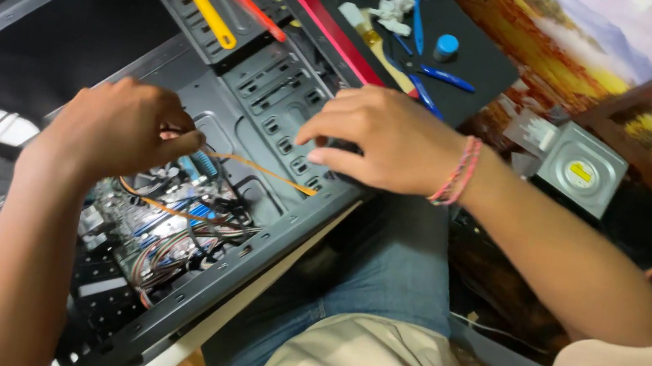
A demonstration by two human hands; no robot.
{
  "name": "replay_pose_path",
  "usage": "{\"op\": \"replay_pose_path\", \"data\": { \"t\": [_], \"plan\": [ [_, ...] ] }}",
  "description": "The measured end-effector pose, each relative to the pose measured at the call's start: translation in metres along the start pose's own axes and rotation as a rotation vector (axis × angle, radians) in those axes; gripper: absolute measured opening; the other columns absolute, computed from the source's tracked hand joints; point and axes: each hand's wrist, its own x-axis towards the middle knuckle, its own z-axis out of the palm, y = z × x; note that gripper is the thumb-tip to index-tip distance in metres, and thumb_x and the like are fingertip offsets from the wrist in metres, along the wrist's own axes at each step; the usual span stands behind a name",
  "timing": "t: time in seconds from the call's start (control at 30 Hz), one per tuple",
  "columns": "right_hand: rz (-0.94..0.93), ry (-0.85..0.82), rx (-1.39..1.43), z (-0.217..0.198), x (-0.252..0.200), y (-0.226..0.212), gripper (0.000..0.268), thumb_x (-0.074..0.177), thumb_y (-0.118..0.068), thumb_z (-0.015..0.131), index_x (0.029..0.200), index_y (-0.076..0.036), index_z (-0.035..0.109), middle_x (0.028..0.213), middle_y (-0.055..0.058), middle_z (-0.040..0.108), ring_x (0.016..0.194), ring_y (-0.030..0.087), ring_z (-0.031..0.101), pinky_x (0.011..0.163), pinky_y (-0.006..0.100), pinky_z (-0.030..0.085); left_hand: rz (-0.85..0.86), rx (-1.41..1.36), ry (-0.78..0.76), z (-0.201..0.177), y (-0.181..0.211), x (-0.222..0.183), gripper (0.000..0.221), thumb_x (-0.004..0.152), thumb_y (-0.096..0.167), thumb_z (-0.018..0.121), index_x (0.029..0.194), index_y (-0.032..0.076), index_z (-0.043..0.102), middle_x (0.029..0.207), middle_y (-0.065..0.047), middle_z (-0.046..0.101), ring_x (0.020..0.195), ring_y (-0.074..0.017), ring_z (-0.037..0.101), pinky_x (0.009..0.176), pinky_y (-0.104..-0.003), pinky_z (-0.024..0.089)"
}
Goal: Cleaning and reconnecting internal components of a desktop computer case.
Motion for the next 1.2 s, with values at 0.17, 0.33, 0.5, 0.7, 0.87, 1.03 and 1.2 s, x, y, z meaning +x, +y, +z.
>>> {"op": "replay_pose_path", "data": {
  "t": [0.17, 0.33, 0.5, 0.7, 0.87, 1.03, 1.2],
  "plan": [
    [0.080, -0.004, -0.012, -0.029, -0.038, -0.004, 0.019, 0.095, -0.021, 0.071, 0.106, -0.005, 0.072, 0.100, 0.010, 0.072, 0.098, 0.030, 0.066, 0.087, 0.042, 0.052, 0.512, 0.256, 0.600, 0.014, 0.037, -0.003, 0.038, 0.085, 0.021, 0.072, 0.123, 0.017, 0.076, 0.119, -0.004, 0.074, 0.110, -0.0251, 0.068, 0.090, -0.040, 0.055],
    [0.079, 0.080, -0.021, -0.058, -0.074, -0.020, 0.018, 0.096, -0.016, 0.073, 0.109, -0.005, 0.072, 0.109, 0.010, 0.072, 0.104, 0.029, 0.066, 0.093, 0.040, 0.053, 0.873, 0.107, 0.611, 0.005, 0.106, -0.001, 0.038, 0.082, 0.014, 0.070, 0.120, 0.014, 0.075, 0.122, -0.004, 0.073, 0.114, -0.0251, 0.066, 0.098, -0.041, 0.051],
    [0.223, 0.082, -0.111, -0.085, -0.115, -0.031, 0.018, 0.093, -0.015, 0.075, 0.107, -0.004, 0.074, 0.104, 0.010, 0.074, 0.097, 0.029, 0.069, 0.087, 0.039, 0.054, 1.078, 0.016, 0.484, 0.001, 0.159, 0.023, 0.035, 0.082, 0.020, 0.075, 0.115, 0.009, 0.071, 0.109, -0.008, 0.071, 0.104, -0.0282, 0.065, 0.092, -0.043, 0.050],
    [0.432, 0.140, -0.216, -0.103, -0.183, -0.034, 0.017, 0.093, -0.018, 0.076, 0.105, -0.005, 0.076, 0.100, 0.010, 0.075, 0.092, 0.027, 0.071, 0.084, 0.037, 0.055, 1.251, 0.032, 0.552, 0.014, 0.229, 0.066, 0.026, 0.081, 0.022, 0.073, 0.105, 0.011, 0.073, 0.105, -0.007, 0.070, 0.105, -0.0283, 0.065, 0.090, -0.044, 0.051],
    [0.556, 0.202, -0.241, -0.102, -0.240, -0.026, 0.018, 0.095, -0.016, 0.076, 0.109, -0.005, 0.076, 0.102, 0.011, 0.075, 0.092, 0.026, 0.072, 0.084, 0.036, 0.055, 1.359, 0.011, 0.581, 0.039, 0.300, 0.101, 0.015, 0.083, 0.015, 0.072, 0.098, 0.012, 0.076, 0.102, -0.008, 0.072, 0.101, -0.0278, 0.068, 0.084, -0.044, 0.051],
    [0.648, 0.294, -0.229, -0.087, -0.292, -0.008, 0.016, 0.098, -0.013, 0.076, 0.111, -0.003, 0.076, 0.102, 0.012, 0.074, 0.092, 0.024, 0.072, 0.084, 0.034, 0.055, 1.305, 0.139, 0.566, 0.072, 0.359, 0.132, 0.013, 0.078, 0.012, 0.073, 0.091, 0.015, 0.077, 0.096, -0.007, 0.073, 0.091, -0.0287, 0.071, 0.086, -0.044, 0.055],
    [0.757, 0.429, -0.212, -0.064, -0.342, 0.014, 0.012, 0.099, -0.011, 0.078, 0.107, -0.003, 0.076, 0.096, 0.010, 0.074, 0.087, 0.019, 0.072, 0.080, 0.032, 0.056, 1.238, -0.134, 0.384, 0.119, 0.403, 0.157, 0.029, 0.076, 0.024, 0.081, 0.102, 0.012, 0.076, 0.093, -0.017, 0.071, 0.087, -0.0362, 0.069, 0.074, -0.050, 0.055]
  ]
}}
